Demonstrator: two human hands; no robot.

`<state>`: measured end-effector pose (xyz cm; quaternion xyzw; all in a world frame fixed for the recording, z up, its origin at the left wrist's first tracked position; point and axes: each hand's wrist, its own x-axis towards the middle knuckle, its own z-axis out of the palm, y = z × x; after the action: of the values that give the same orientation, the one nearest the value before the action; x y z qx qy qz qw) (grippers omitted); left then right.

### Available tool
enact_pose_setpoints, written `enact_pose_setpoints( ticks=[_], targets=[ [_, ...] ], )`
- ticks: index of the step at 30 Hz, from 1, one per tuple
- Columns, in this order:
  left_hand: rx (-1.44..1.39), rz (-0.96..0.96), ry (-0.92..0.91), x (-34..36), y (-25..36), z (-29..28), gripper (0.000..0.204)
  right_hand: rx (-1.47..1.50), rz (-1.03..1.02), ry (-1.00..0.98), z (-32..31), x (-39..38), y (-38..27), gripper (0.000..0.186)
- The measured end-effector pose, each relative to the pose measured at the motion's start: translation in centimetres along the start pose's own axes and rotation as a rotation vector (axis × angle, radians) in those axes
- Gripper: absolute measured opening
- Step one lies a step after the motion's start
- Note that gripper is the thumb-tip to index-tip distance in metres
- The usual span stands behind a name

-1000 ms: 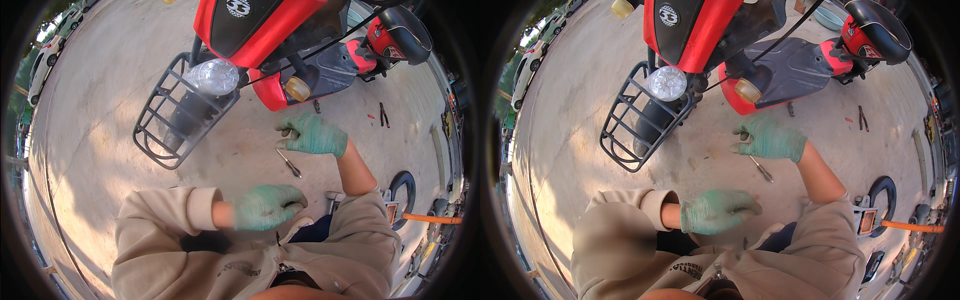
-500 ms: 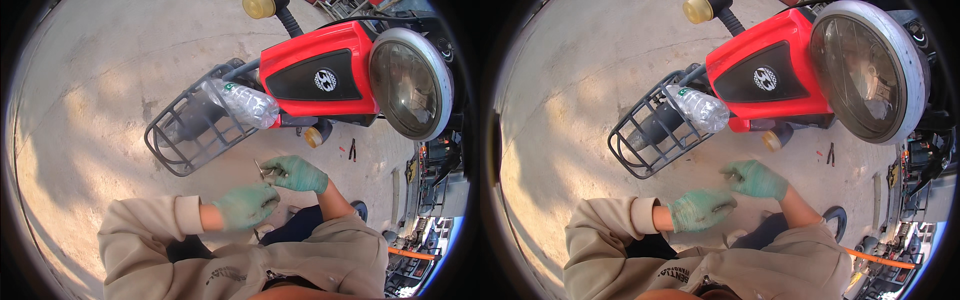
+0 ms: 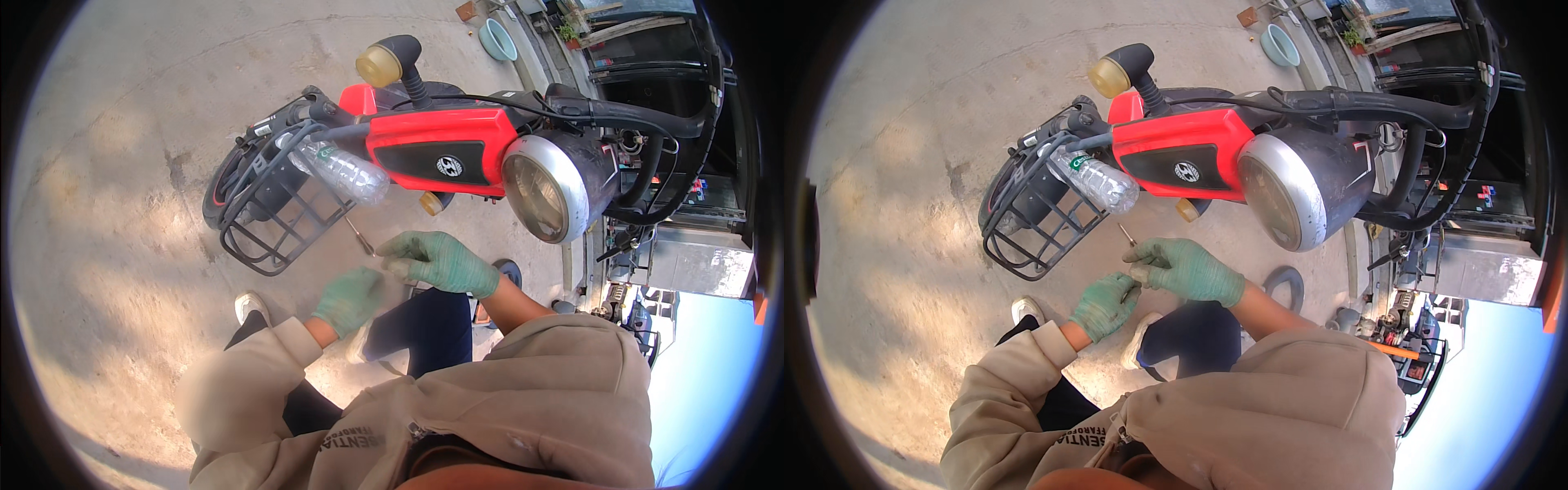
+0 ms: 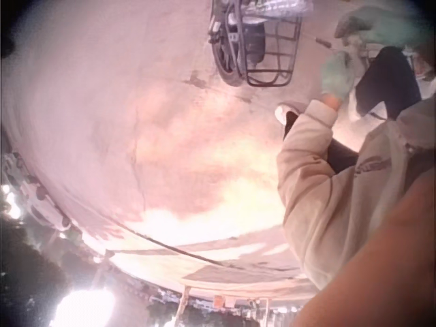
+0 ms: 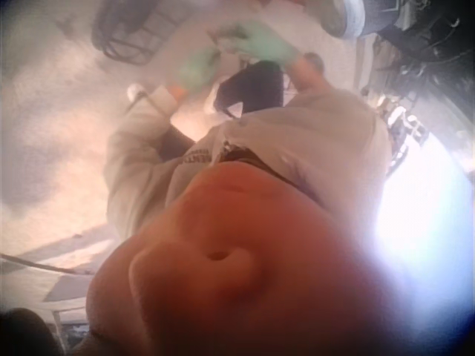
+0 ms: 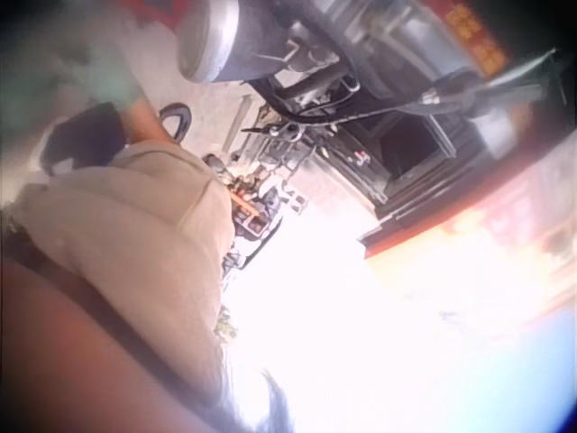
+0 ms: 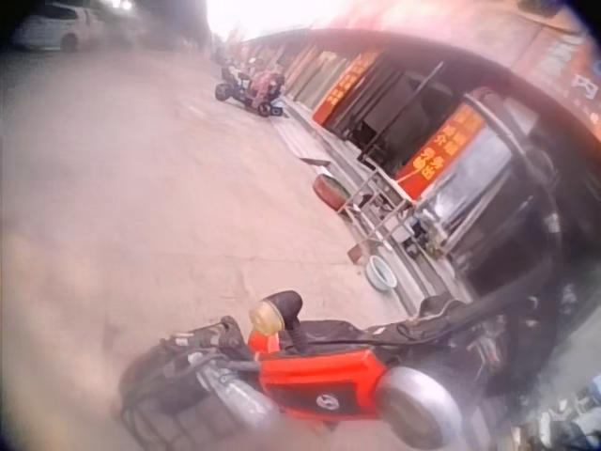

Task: The person repairs a red electric scooter outdoors, using a wrench and screwdriver to adjust the rear wheel and handlebar area. They remove a wheel, tighten bolts, and reattach components while another person assists nearby.

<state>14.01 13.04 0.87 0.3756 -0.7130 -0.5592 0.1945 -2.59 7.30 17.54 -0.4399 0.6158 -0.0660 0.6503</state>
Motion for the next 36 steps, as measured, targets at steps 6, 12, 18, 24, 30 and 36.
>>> enact_pose_setpoints(
  ticks=[6, 12, 18, 24, 30, 36],
  targets=[
    [-0.001, -0.123, 0.147, -2.2, 0.1, 1.5, 0.019, 0.031, 0.027, -0.004, 2.3, -4.4, -4.3, 0.034],
    [-0.161, -0.386, 0.464, -7.5, 2.0, 0.7, 0.021, -0.166, 0.138, 0.023, 4.2, -9.0, -8.9, 0.031],
    [-0.555, -0.571, 0.626, -14.1, 7.8, -4.9, 0.028, -0.088, 0.097, 0.095, 7.4, -11.5, -10.5, 0.043],
    [-1.618, -0.225, 0.580, -13.5, 19.5, -13.2, 0.057, 0.295, 0.079, 0.329, 10.3, -13.1, -11.5, 0.047],
    [-1.569, -0.121, 0.419, -12.3, 31.4, -14.6, 0.058, 0.998, 0.041, 0.327, 13.0, -15.4, -13.3, 0.052],
    [-1.025, -0.041, 0.271, -13.3, 35.6, -13.7, 0.052, 1.355, -0.038, 0.320, 12.9, -17.6, -10.2, 0.046]
  ],
)
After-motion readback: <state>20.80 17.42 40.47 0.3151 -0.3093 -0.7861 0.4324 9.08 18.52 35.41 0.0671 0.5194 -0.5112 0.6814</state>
